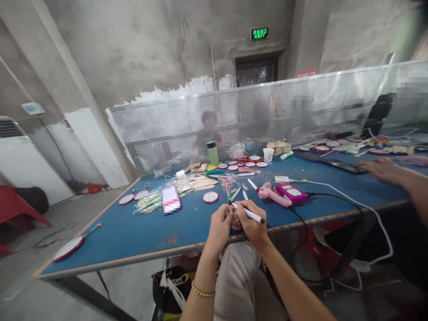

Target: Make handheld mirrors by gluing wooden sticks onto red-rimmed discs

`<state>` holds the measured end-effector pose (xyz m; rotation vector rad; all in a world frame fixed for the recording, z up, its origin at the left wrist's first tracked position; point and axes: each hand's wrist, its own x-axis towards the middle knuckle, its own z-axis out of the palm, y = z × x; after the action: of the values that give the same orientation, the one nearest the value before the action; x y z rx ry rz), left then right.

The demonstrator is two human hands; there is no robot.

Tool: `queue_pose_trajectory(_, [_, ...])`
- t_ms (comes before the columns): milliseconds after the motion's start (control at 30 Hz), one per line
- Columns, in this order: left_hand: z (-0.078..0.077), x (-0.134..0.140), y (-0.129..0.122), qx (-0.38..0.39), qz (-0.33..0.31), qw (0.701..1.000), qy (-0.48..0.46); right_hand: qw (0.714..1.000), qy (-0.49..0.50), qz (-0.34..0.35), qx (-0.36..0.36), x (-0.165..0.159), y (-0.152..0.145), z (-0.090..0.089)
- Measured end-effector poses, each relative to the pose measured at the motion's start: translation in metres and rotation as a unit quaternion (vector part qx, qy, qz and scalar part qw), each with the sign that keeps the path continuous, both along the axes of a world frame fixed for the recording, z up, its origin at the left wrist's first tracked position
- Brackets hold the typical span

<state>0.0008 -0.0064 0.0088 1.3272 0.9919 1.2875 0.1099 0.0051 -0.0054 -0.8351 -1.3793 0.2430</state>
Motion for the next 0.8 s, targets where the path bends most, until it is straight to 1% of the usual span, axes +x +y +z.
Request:
queue_pose_trajectory(267, [0.0037, 0.0, -0.0026, 0.005, 0.001, 1.0, 0.006, 1.0, -0.003, -0.001, -0.008, 0.0007, -0.002, 0.0011])
queue_pose_trajectory(467, [0.0005, -0.0001, 0.0, 0.0, -0.001, 1.0, 0.003, 1.0, -0.015, -0.013, 0.004, 0.0013, -0.0009, 0.0006])
queue_pose_trajectory(700, [0.0008, 0.0, -0.0006, 0.004, -0.007, 1.0, -0.006, 1.0, -0.012, -0.016, 0.006, 0.0012, -0.003, 0.0006])
queue_pose_trajectory(800, [-0.0007, -0.0001, 0.0001, 0.01, 0.002, 1.0, -0.002, 1.0, -0.018, -0.01, 0.013, 0.0014, -0.0043, 0.0026])
